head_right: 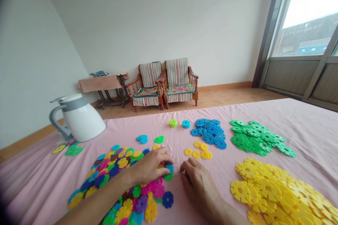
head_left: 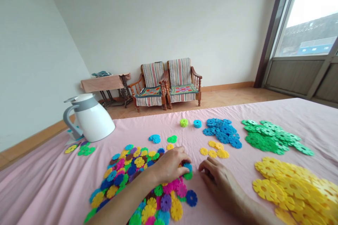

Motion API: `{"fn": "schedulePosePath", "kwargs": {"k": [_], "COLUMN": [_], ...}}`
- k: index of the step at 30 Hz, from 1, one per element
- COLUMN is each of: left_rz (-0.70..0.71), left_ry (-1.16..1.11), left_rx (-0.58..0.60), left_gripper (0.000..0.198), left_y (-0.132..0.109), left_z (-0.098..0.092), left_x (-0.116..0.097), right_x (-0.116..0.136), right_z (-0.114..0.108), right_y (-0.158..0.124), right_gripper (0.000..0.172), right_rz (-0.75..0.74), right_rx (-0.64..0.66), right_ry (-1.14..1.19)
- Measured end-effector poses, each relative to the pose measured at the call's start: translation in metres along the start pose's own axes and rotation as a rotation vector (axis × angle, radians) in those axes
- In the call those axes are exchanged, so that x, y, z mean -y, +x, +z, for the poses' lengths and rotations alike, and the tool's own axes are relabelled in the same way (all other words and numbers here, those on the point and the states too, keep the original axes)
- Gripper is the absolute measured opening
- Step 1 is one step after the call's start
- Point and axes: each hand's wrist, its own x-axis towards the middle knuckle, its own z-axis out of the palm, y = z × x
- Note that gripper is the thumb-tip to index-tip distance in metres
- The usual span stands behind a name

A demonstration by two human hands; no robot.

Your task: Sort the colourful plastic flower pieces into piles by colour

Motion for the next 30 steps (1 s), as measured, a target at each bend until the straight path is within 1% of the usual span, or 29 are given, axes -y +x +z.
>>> {"fn": "schedulePosePath", "kwargs": {"k": [4,8,10,12,15,19,20,23,25,27,28,30], "left_rz": [-0.030,-0.076,-0.100,-0.122,-0.224,-0.418,-0.451,-0.520,-0.530,-0.496,-0.466,-0.379], "left_ry": [-0.018,-0.105,-0.159,-0.188,-0.203,-0.164,-0.148,-0.078,-0.011,0.019,0.014,-0.019], "left_rx": [-0.010,-0.032,-0.064,-0.119,-0.253,-0.498,-0.541,-0.630,-0.672,-0.653,-0.613,-0.467], "left_gripper": [0.016,0.014,0.012,0.013,0.010,0.006,0.006,0.008,0.013,0.016,0.015,0.012], "left_y": [0.000,-0.002,-0.003,-0.004,-0.005,-0.012,-0.014,-0.024,-0.029,-0.032,-0.032,-0.032], "left_z": [0.001,0.002,0.001,-0.002,-0.010,-0.019,-0.021,-0.022,-0.023,-0.024,-0.025,-0.028], "left_x": [-0.002,-0.006,-0.004,0.002,0.023,0.066,0.076,0.101,0.107,0.104,0.099,0.084], "right_x": [0.002,0.002,0.001,0.002,0.003,0.004,0.004,0.003,0.002,0.001,0.001,0.000], "right_z": [-0.001,-0.001,-0.001,-0.001,-0.002,-0.002,-0.002,-0.002,-0.001,-0.001,-0.001,-0.001], "right_y": [0.000,0.000,0.000,0.000,0.000,0.000,0.000,0.000,0.000,0.000,0.000,0.000], "right_gripper": [0.017,0.017,0.017,0.017,0.017,0.017,0.017,0.017,0.017,0.017,0.017,0.017], "right_rz": [0.008,0.012,0.015,0.014,0.023,0.027,0.024,0.022,0.019,0.014,0.013,0.012], "right_rx": [-0.004,0.003,0.005,0.007,0.010,0.012,0.008,-0.003,-0.001,0.006,0.009,0.016], "right_ry": [0.008,0.009,0.009,0.011,0.008,0.011,0.010,-0.001,-0.003,0.001,0.002,0.005]}}
